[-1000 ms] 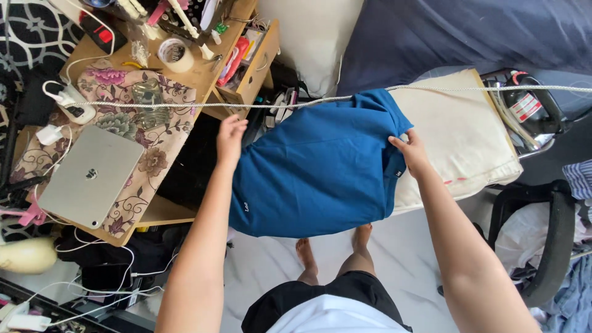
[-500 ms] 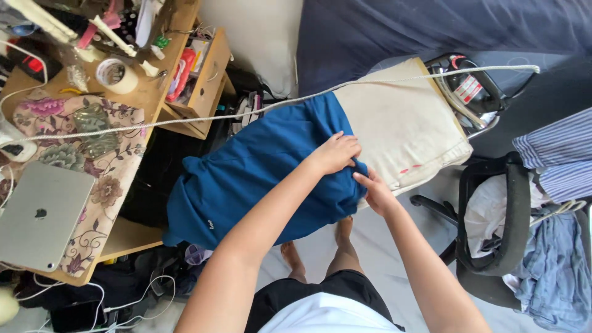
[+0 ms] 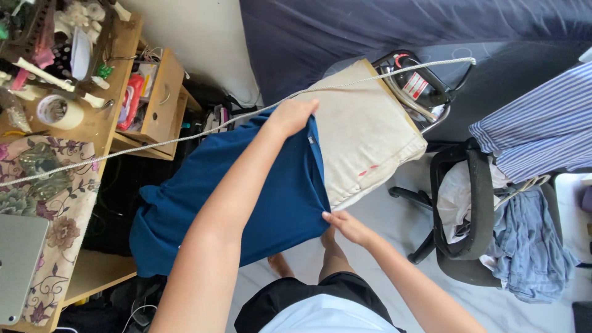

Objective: The recorder is ironing a blue shirt on an ironing board.

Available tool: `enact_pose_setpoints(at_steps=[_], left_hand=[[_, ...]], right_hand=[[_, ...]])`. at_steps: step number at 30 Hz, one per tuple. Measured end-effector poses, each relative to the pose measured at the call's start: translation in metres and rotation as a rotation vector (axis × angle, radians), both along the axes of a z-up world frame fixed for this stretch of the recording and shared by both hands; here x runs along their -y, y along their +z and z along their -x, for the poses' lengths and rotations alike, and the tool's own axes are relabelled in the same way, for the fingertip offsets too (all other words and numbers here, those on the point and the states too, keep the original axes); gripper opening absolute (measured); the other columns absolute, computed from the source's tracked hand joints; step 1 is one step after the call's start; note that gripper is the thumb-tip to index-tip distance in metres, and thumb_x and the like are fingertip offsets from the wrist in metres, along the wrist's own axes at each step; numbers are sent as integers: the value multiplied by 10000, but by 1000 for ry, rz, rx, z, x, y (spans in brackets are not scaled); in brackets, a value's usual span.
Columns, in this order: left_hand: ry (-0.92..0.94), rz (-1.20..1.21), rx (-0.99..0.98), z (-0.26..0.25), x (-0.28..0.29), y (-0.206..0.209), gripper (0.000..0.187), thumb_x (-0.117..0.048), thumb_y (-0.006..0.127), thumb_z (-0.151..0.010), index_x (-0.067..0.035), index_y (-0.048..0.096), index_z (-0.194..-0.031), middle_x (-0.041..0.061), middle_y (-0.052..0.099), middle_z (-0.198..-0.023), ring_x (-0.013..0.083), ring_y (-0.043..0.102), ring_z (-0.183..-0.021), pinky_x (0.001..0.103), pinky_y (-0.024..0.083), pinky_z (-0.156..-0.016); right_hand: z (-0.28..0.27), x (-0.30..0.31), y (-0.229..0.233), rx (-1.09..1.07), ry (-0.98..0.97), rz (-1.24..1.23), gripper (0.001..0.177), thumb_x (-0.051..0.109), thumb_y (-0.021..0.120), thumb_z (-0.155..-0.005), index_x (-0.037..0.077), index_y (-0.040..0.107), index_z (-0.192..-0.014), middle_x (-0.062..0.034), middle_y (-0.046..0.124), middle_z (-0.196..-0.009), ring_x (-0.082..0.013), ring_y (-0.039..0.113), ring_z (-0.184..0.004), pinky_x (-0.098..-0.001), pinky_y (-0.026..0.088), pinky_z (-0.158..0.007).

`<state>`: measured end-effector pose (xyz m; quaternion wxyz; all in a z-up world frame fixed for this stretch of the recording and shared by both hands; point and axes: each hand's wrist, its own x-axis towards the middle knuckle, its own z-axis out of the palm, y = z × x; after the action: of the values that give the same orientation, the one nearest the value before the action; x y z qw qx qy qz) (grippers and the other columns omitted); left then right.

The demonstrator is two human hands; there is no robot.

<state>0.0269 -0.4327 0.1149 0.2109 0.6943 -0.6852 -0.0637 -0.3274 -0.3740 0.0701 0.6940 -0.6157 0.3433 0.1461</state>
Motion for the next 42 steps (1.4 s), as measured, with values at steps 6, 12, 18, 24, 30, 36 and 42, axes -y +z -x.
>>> enact_pose_setpoints(at_steps=[6,12,18,24,30,36,42], left_hand=[[152,-104,50,-48,15,3,172,-47,505,-943,-88,529,-1108,185,729,-866,413,704,-846,533,517,-746],[318,-127,228,-60,34,-46,238,-50,560,-875,-115,563,-1105,144,747,-861,350,724,-891,505,498,-758],[369,-150,162,-52,50,-52,138,-123,619,-924,-131,601,-1060,118,740,-901,333,711,-933,503,499,-802],[530,195,-45,14,-7,2,339,-93,728,-758,-58,586,-1064,159,564,-1065,395,587,-1024,501,519,-816],[526,-195,-427,141,-102,-48,227,-223,711,-883,-46,595,-963,204,641,-959,414,661,-916,518,549,-794],[793,-604,68,212,-129,-90,377,-339,745,-852,-82,609,-1092,109,624,-1055,294,636,-995,411,558,-690],[685,-601,317,249,-139,-3,603,-503,674,-766,-37,601,-1141,104,552,-1081,261,535,-958,408,490,-727]], right_hand=[[-34,54,8,209,-348,-49,449,415,522,-1037,15,726,-1037,-64,748,-922,-167,679,-899,-311,526,-892],[-18,107,-72,205,-467,-258,406,437,494,-1115,66,566,-967,7,504,-646,-122,478,-490,-331,519,-534],[-102,105,-17,226,-229,-42,376,327,597,-1002,32,626,-1234,-9,707,-931,-121,716,-854,-269,610,-766],[-164,100,-52,-3,-63,21,350,302,675,-964,43,698,-1200,-9,714,-915,-150,648,-802,-289,529,-681],[-181,151,-92,-44,-240,33,395,354,674,-1041,-14,681,-1182,-117,632,-885,-229,541,-686,-411,405,-605],[-233,182,-60,145,-281,-192,380,315,624,-967,53,662,-1239,-103,748,-1103,-210,719,-935,-374,592,-867],[-248,188,-71,109,-239,-103,481,437,549,-1009,89,618,-1335,-105,696,-1229,-221,659,-1063,-389,532,-967]])
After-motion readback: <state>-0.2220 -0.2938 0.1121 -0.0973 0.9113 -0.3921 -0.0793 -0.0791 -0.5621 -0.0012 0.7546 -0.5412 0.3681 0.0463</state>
